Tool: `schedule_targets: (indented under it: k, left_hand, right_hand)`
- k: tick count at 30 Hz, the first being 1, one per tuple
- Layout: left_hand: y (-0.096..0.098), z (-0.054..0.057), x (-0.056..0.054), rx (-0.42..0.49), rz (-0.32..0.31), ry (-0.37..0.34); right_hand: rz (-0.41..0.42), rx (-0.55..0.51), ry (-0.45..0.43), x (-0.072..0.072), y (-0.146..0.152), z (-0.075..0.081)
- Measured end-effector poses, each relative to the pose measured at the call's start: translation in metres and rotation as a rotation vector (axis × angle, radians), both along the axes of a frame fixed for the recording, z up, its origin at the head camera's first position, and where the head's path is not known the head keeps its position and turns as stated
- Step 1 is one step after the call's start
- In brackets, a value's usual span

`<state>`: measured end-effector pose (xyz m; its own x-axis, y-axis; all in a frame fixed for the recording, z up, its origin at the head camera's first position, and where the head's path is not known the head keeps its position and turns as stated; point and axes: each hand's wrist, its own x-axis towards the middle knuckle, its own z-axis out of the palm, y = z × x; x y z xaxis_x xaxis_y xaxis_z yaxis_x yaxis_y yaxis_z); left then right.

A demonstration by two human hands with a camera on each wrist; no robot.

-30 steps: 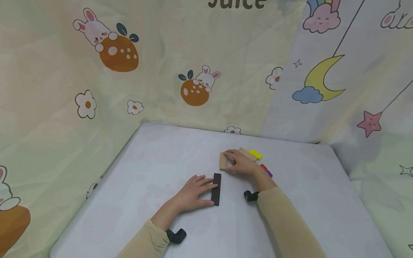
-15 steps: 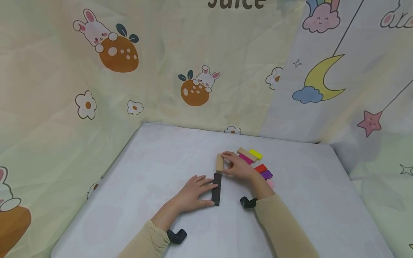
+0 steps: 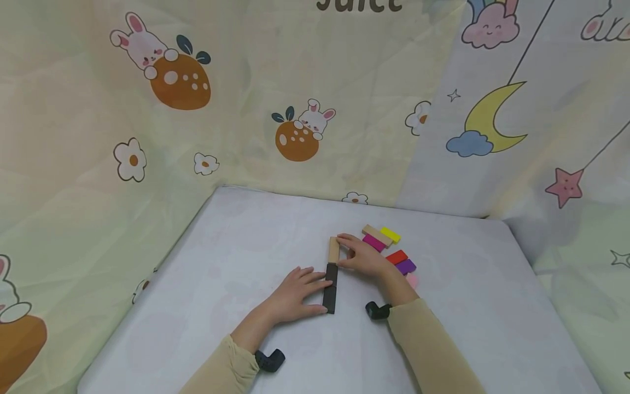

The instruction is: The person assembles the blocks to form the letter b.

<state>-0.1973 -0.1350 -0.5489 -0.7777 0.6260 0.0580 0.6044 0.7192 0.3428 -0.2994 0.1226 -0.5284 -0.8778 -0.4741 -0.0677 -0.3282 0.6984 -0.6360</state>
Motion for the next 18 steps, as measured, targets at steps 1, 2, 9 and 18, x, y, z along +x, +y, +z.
schedule_targets:
  k: [1, 2, 9, 18]
  left_hand:
    - [0.0001, -0.0004, -0.0003, 0.001, 0.0, 0.002]
    - [0.0002, -0.0007, -0.0005, 0.001, 0.0, 0.003]
    - [0.0004, -0.0006, -0.0003, -0.009, 0.006, 0.004]
    - [0.0009, -0.0006, 0.0001, 0.001, 0.004, 0.001]
  right_hand:
    - [-0.001, 0.003, -0.001, -0.0003, 0.0001, -0.0004]
    - [-0.003, 0.006, -0.002, -0.0005, 0.0001, -0.0007]
    - [0.008, 0.037, 0.002, 0.0009, -0.0009, 0.0005]
    - [-0.007, 0.056, -0.001, 0.0032, -0.0021, 0.0017]
